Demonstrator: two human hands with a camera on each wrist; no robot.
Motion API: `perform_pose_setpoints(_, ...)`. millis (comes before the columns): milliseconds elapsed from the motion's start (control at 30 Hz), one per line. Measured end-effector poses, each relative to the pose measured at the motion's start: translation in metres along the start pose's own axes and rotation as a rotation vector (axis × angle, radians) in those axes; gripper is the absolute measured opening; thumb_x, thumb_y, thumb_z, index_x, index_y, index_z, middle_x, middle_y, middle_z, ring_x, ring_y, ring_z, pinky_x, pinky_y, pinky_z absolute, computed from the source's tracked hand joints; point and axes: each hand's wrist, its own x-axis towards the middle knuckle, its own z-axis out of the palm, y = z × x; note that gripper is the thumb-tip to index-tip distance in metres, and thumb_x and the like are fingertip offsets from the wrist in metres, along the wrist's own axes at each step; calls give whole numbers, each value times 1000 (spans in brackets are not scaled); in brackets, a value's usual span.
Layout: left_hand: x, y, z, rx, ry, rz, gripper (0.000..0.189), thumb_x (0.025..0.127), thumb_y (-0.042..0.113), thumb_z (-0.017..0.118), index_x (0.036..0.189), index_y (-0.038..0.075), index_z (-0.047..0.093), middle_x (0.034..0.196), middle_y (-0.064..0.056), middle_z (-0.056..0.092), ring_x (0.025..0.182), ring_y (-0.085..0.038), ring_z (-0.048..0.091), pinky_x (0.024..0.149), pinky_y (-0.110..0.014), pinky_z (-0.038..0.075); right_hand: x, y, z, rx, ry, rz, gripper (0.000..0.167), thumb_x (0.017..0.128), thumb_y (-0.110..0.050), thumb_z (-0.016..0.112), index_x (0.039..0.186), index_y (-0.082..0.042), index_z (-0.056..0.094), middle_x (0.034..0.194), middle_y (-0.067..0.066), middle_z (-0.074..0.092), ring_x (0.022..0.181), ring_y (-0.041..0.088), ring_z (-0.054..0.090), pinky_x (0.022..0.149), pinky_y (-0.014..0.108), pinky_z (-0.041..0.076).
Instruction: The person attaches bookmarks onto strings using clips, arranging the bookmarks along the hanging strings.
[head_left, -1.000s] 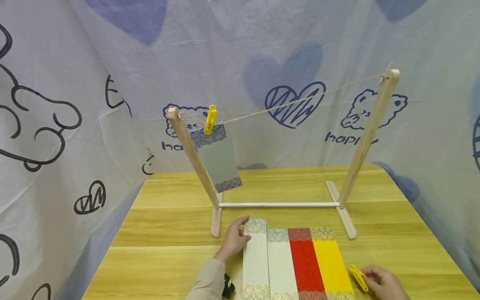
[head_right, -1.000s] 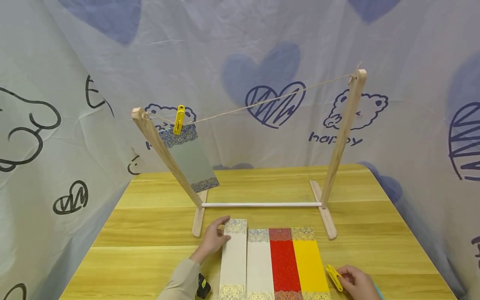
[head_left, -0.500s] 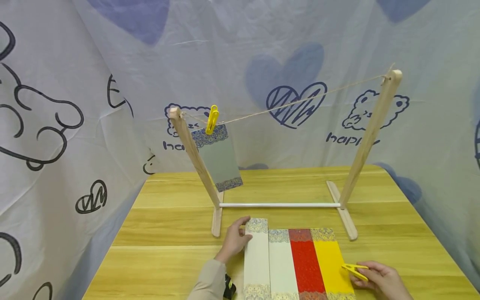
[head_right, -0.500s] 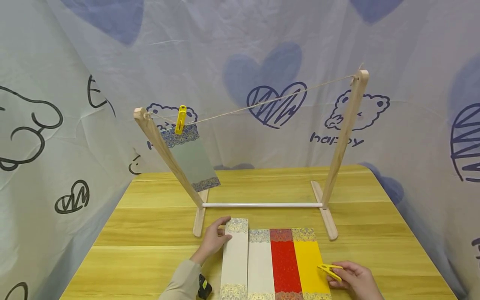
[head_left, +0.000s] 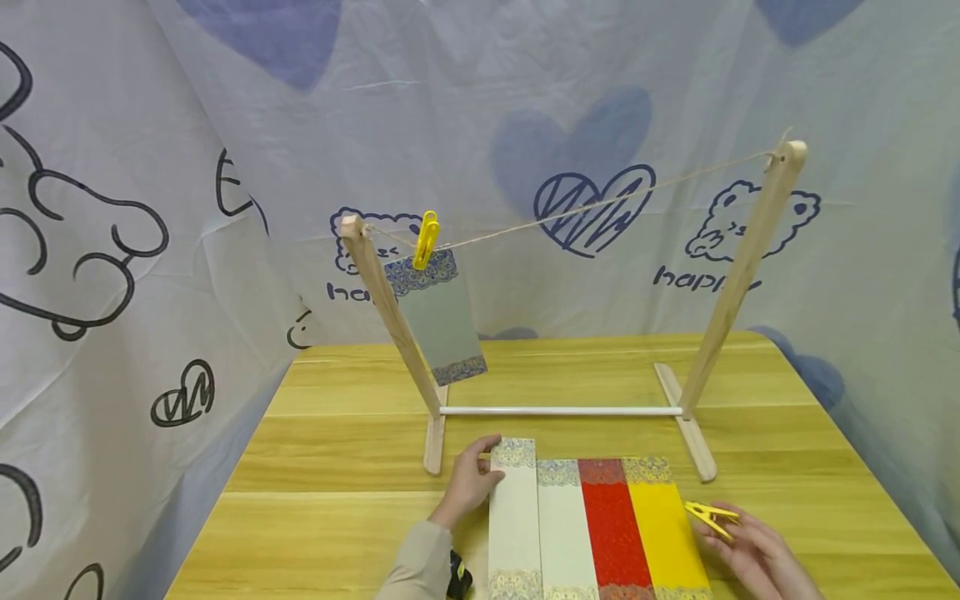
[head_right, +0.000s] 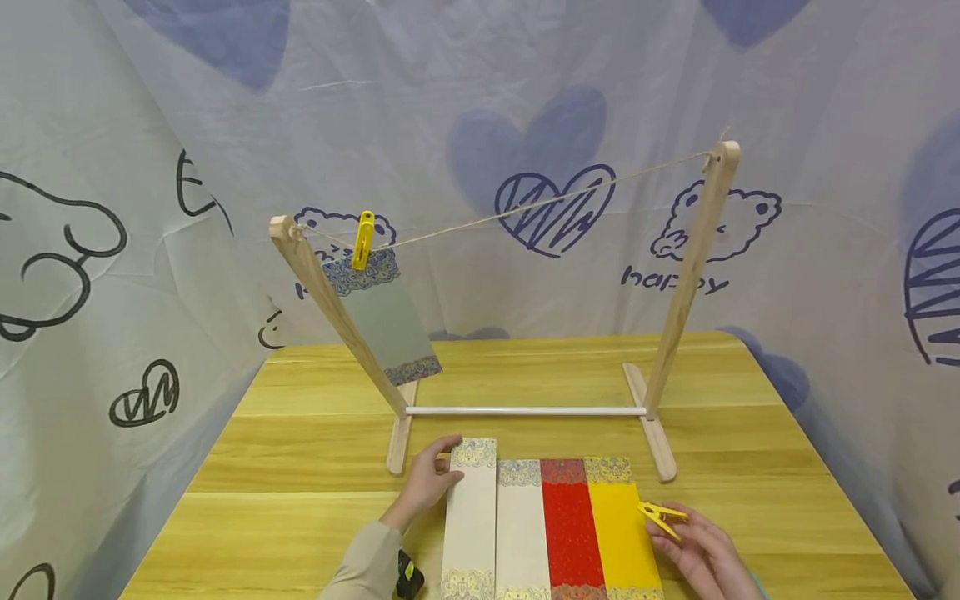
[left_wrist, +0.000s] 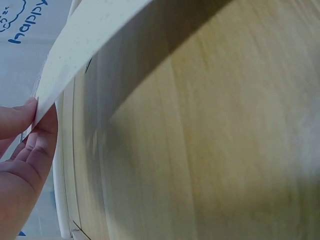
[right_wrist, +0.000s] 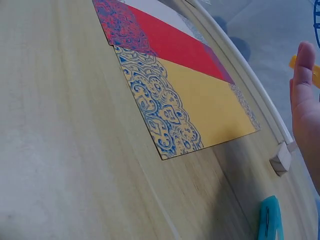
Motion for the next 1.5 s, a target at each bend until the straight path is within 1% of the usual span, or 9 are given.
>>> perform_pose_setpoints(167,0,-1,0,4,9,10,50,74,-13,61,122,-6,48,105,-16,51,58,-7,41,45,-15,37,3,3,4,-150,11,-56,43,93,13,22,114,-1,57,112,17,55,105,25,53,93,31,39)
perform_pose_setpoints(433,1,1,-1,-8,12,1,48,75,-11,62,121,-4,50,100,-13,50,58,-7,40,45,-15,36,12,0,15,-657,292,81,30,92,0,45,106,-20,62,96,12,64,87,17,61,81,29,48)
perform_pose_setpoints(533,1,2,-2,-15,13,-3,48,75,-11,62,122,-4,49,101,-13,50,58,-8,40,45,-16,36,15,-1,18,-754,299,52,31,91,1,46,105,-22,61,91,12,65,81,15,62,75,29,51)
perform_pose_setpoints(700,1,3,-3,-18,15,0,48,75,-11,62,121,-4,50,101,-13,50,58,-7,39,45,-16,35,21,-2,20,-774,209,-68,41,89,9,44,111,-22,59,86,11,64,76,17,63,68,30,53)
perform_pose_setpoints(900,0,2,-3,-27,25,4,48,74,-13,62,120,-5,51,100,-14,50,59,-8,41,45,-16,36,26,-1,23,-792,240,-149,45,91,8,41,117,-26,57,80,8,64,70,18,63,61,28,53)
perform_pose_setpoints(1100,0,5,-5,-41,26,4,48,74,-13,62,119,-6,51,100,-15,51,59,-8,40,45,-15,36,31,0,20,-803,164,-214,45,91,8,40,123,-20,55,81,9,62,73,20,64,65,31,53)
perform_pose_setpoints(1167,-4,16,-8,-54,23,12,46,74,-15,61,119,-9,50,100,-18,50,58,-10,40,45,-15,34,33,-1,16,-791,155,-227,45,90,9,42,123,-17,55,83,10,63,76,21,65,68,33,52)
perform_pose_setpoints(1400,1,6,-6,-52,21,-13,47,75,-11,62,120,-4,51,101,-14,50,57,-8,40,45,-16,36,35,-7,-43,-726,186,-209,22,89,2,49,107,-5,60,91,17,64,85,29,63,75,41,47)
perform_pose_setpoints(1500,1,6,-6,-53,24,-10,46,75,-12,62,119,-4,52,101,-14,51,58,-7,40,45,-15,36,37,-6,-57,-717,164,-229,31,89,11,41,102,-6,64,95,19,64,88,29,62,76,40,46)
